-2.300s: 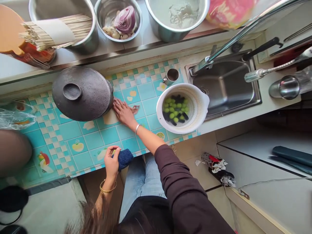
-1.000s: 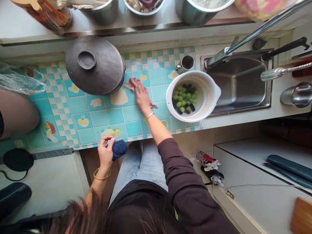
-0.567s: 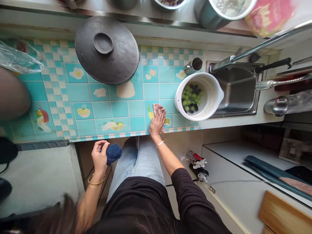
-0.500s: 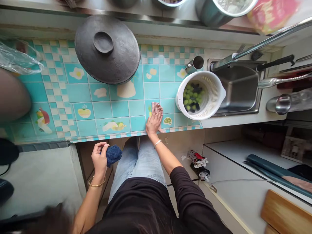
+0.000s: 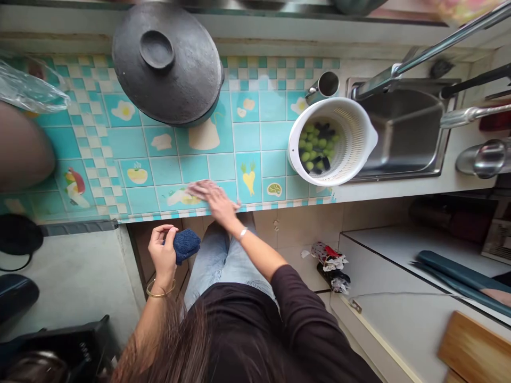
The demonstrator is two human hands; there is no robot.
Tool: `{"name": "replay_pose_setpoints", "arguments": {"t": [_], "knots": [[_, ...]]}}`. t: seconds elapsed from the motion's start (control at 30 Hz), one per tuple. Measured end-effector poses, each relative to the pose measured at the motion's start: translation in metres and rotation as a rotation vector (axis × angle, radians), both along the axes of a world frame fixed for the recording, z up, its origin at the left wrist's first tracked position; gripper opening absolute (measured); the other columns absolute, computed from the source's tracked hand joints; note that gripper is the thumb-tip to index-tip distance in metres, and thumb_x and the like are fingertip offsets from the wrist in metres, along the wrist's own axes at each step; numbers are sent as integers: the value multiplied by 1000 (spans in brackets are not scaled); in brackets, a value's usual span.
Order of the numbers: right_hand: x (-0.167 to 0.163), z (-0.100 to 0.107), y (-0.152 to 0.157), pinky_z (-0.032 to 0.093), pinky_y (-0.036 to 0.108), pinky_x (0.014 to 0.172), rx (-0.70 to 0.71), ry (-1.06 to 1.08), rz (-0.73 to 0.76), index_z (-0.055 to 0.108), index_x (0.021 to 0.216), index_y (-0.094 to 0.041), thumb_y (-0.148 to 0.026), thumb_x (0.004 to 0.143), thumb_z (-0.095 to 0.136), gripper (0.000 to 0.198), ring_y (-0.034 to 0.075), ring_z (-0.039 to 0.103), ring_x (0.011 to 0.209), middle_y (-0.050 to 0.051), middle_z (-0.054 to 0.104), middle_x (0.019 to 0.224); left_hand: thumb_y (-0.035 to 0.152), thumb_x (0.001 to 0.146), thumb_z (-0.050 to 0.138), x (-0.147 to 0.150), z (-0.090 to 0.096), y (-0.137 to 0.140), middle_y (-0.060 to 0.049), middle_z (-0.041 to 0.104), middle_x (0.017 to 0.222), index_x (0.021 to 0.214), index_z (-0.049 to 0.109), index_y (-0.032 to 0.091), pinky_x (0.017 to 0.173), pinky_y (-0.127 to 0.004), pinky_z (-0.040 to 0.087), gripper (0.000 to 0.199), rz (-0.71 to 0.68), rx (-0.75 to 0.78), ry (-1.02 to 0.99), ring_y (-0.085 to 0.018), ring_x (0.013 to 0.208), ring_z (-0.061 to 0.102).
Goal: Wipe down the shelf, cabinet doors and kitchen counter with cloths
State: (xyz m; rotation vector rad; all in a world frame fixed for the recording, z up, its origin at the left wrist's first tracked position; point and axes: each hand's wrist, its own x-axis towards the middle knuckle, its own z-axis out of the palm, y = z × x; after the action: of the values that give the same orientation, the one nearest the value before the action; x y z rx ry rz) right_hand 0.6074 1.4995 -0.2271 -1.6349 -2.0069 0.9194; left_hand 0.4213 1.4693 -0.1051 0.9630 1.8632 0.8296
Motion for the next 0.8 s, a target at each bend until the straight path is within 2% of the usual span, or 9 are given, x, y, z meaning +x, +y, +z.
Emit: {"name": "replay_pose_setpoints", "arguments": {"t": [0.07, 0.13, 0.23, 0.37, 0.43, 0.53, 0.63, 0.7, 0.8], "knots": [[62, -6, -28, 22, 53, 134, -19, -150, -215, 38, 160, -15, -4, 96, 25, 66, 20, 22, 161, 10, 37, 167, 38, 86, 71, 4, -2, -2, -3, 68, 89, 91, 65, 19, 80, -26, 51, 21, 5, -4, -12, -16, 86, 67], [89, -12, -44, 24, 56, 133, -49, -221, -313, 45, 156, -13, -8, 97, 29, 62, 24, 28, 159, 13, 44, 162, 38, 85, 71, 8, -4, -6, -4, 68, 89, 92, 65, 19, 80, -26, 51, 21, 4, -3, -29, -16, 86, 67], [59, -22, -31, 22, 57, 133, -37, -202, -340, 46, 156, -12, -10, 97, 30, 61, 26, 27, 159, 14, 44, 162, 38, 86, 71, 12, -7, -12, -3, 67, 89, 92, 65, 19, 78, -26, 51, 21, -14, -15, -56, -16, 85, 67], [-6, -21, 9, 17, 50, 136, 4, -89, -182, 39, 160, -14, -10, 100, 24, 61, 21, 17, 162, 10, 35, 168, 37, 86, 70, 14, -9, -14, -3, 67, 89, 92, 65, 19, 80, -26, 51, 20, -46, -20, -40, -16, 85, 67], [0, -16, 9, 17, 49, 136, 20, -76, -109, 37, 161, -14, -11, 101, 23, 61, 20, 16, 162, 8, 31, 170, 36, 86, 70, 16, -6, -9, -3, 67, 88, 92, 65, 18, 79, -26, 51, 20, -53, -9, -32, -16, 85, 67], [48, -7, -25, 20, 49, 135, 17, -123, -63, 41, 158, -16, -11, 102, 24, 60, 20, 22, 161, 6, 35, 168, 35, 86, 70, 21, 0, 1, -3, 67, 88, 91, 65, 18, 78, -25, 50, 18, -56, 16, -34, -15, 84, 66], [87, -2, -54, 23, 51, 134, -24, -188, -111, 49, 154, -17, -12, 101, 26, 58, 22, 26, 160, 7, 40, 165, 35, 86, 70, 24, 2, 7, -3, 68, 88, 90, 65, 18, 78, -25, 50, 18, -65, 24, -40, -15, 84, 66], [86, -4, -46, 23, 50, 134, -16, -183, -87, 49, 154, -16, -13, 101, 28, 57, 22, 24, 160, 8, 40, 166, 36, 87, 69, 24, -1, 7, -3, 68, 88, 90, 65, 18, 80, -26, 51, 19, -72, 20, -38, -16, 85, 67], [58, -10, -5, 19, 50, 135, 29, -139, 17, 42, 158, -15, -13, 102, 27, 58, 21, 17, 162, 6, 33, 169, 35, 87, 69, 24, -5, 4, -3, 68, 89, 91, 65, 18, 81, -26, 51, 18, -76, 11, -34, -16, 86, 67]]}}
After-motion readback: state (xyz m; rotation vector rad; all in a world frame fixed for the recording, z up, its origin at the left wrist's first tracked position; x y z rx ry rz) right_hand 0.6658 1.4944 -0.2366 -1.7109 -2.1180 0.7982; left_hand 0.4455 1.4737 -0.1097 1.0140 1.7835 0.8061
